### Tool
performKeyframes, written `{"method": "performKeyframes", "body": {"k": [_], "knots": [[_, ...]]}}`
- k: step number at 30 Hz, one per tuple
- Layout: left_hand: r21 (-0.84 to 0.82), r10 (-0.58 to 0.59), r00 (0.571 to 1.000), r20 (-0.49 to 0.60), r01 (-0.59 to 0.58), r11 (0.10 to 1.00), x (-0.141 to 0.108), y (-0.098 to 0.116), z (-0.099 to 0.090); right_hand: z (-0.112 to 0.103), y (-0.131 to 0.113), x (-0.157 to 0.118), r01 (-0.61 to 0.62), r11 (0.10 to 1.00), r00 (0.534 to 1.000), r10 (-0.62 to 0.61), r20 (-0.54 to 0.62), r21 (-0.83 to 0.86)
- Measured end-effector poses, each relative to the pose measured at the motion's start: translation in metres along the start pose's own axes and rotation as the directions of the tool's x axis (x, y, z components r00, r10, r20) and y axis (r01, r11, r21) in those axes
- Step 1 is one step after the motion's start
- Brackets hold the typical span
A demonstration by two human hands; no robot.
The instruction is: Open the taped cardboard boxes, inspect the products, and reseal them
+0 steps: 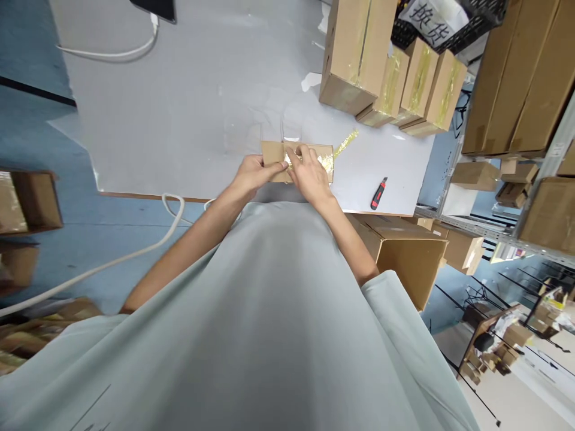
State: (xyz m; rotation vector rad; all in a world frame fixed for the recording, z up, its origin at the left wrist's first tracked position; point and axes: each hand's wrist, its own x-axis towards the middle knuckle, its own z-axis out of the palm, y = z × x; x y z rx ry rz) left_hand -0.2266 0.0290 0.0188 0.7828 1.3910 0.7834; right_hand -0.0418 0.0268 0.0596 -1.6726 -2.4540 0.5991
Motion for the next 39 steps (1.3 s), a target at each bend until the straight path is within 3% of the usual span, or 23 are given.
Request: {"method": "performKeyframes", "body": {"k": [6,11,17,22,27,30,32,36,39], "knots": [[-0.051,0.004,0.998,0.055,-0.001,0.999,-0.004,-0.011,-0.001,-0.007,0.001,0.001,-0.010,1.000,0.999,0.008,0.050,0.025],[-0.084,-0.027,0.989,0.142,0.039,0.996,-0.005,-0.019,-0.008,-0.004,0.007,0.004,0.060,0.998,0.995,-0.059,0.076,-0.012],[-0.059,-0.014,0.989,0.145,0.023,0.998,-0.005,-0.024,-0.009,-0.003,0.021,0.021,0.192,0.980,0.967,-0.182,0.180,-0.041],[-0.074,0.011,0.990,0.138,0.000,0.997,-0.001,-0.023,-0.007,-0.017,0.027,0.034,0.234,0.968,0.949,-0.207,0.236,-0.089],[-0.086,0.028,0.989,0.145,-0.016,0.996,0.001,-0.021,-0.013,-0.039,0.035,0.027,0.194,0.981,0.956,-0.190,0.222,0.005],[-0.090,0.027,0.996,0.088,-0.019,0.996,0.003,-0.021,-0.025,-0.049,0.057,0.008,0.024,0.987,0.998,-0.033,0.052,0.158],[-0.089,0.019,0.997,0.072,-0.013,0.996,0.004,-0.021,-0.035,-0.047,0.074,-0.006,-0.128,0.939,0.987,0.151,-0.048,0.321],[-0.072,-0.019,0.996,0.093,0.025,0.997,0.001,-0.024,-0.047,-0.016,0.086,-0.023,-0.337,0.728,0.916,0.401,0.028,0.597],[-0.043,-0.031,0.997,0.076,0.034,0.998,-0.004,-0.028,-0.049,0.008,0.073,-0.024,-0.370,0.650,0.873,0.488,0.010,0.664]]}}
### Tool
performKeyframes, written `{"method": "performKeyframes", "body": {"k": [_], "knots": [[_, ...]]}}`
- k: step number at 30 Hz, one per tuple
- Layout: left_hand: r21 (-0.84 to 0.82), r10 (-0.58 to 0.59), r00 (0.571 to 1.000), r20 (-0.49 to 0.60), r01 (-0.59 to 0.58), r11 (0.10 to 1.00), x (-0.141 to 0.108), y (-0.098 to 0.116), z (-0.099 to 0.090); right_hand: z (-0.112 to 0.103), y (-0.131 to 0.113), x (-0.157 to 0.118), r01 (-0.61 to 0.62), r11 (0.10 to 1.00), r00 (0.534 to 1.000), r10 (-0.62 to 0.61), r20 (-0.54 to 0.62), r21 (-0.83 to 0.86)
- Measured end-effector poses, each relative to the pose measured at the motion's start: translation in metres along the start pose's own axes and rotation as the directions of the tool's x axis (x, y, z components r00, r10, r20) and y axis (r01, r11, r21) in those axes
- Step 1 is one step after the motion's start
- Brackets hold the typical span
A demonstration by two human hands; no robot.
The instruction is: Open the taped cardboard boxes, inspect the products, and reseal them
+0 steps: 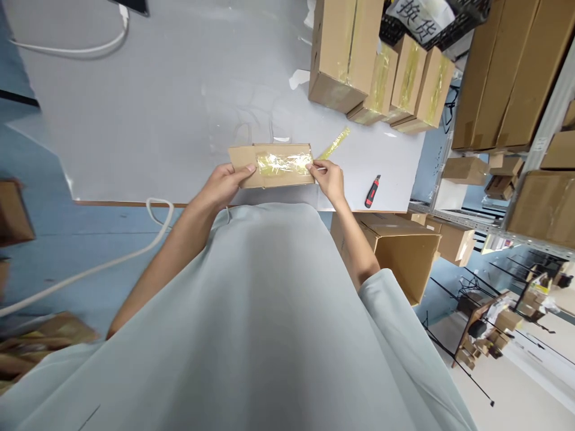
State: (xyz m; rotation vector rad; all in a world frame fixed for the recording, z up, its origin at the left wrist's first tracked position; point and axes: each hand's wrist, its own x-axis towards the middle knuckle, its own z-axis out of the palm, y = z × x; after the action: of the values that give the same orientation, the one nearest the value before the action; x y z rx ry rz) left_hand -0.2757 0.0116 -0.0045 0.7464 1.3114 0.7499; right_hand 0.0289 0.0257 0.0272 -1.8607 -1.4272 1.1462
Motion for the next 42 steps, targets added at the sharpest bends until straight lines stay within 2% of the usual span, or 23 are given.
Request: {"method": "performKeyframes", "body": {"k": [2,6,10,13,15,17,20,24,26,29,32,34,38,42], "knots": [[0.022,0.003,1.000,-0.025,-0.002,1.000,-0.002,-0.003,-0.005,0.012,0.001,-0.005,0.006,0.999,1.000,-0.005,-0.017,0.053],[0.025,0.062,0.985,-0.161,-0.059,0.998,-0.002,-0.007,-0.028,0.025,0.011,-0.007,-0.013,0.975,0.997,-0.005,0.082,0.222],[0.039,0.103,0.941,-0.324,-0.096,0.995,0.002,-0.002,-0.056,0.048,0.033,0.001,-0.169,0.960,0.985,0.157,0.070,0.221],[0.105,0.095,0.941,-0.323,-0.065,0.992,0.002,0.004,-0.072,0.071,0.039,0.005,-0.254,0.931,0.962,0.216,0.166,0.262],[0.153,0.109,0.943,-0.313,-0.063,0.986,0.001,0.004,-0.079,0.080,0.037,0.003,-0.239,0.913,0.956,0.161,0.247,0.331],[0.167,0.119,0.944,-0.309,-0.070,0.984,0.003,-0.001,-0.082,0.081,0.033,0.000,-0.175,0.906,0.970,0.091,0.227,0.385],[0.131,0.106,0.948,-0.299,-0.069,0.989,0.014,-0.020,-0.078,0.065,0.026,-0.007,-0.040,0.935,0.996,0.008,0.092,0.354],[0.199,0.052,0.950,-0.307,0.010,0.980,0.033,-0.046,-0.059,0.039,0.019,-0.014,0.019,0.999,1.000,-0.020,0.022,0.030],[0.298,0.100,0.928,-0.358,0.012,0.955,0.035,-0.051,-0.050,0.034,0.017,-0.016,0.053,0.987,0.998,-0.047,0.044,-0.149],[0.383,0.250,0.901,-0.354,-0.104,0.918,0.025,-0.047,-0.042,0.039,0.019,-0.020,0.107,0.939,0.993,-0.087,0.075,-0.326],[0.411,0.286,0.928,-0.239,-0.170,0.896,0.006,-0.038,-0.037,0.049,0.025,-0.022,0.122,0.917,0.992,-0.110,0.054,-0.381],[0.462,0.298,0.931,-0.210,-0.174,0.870,-0.003,-0.035,-0.032,0.053,0.030,-0.022,0.126,0.918,0.992,-0.117,0.046,-0.377],[0.526,0.375,0.898,-0.230,-0.210,0.824,-0.008,-0.037,-0.023,0.058,0.038,-0.018,0.135,0.914,0.991,-0.130,0.040,-0.383],[0.468,0.370,0.886,-0.279,-0.211,0.858,-0.001,-0.043,-0.015,0.059,0.041,-0.016,0.099,0.919,0.995,-0.097,0.026,-0.383]]}}
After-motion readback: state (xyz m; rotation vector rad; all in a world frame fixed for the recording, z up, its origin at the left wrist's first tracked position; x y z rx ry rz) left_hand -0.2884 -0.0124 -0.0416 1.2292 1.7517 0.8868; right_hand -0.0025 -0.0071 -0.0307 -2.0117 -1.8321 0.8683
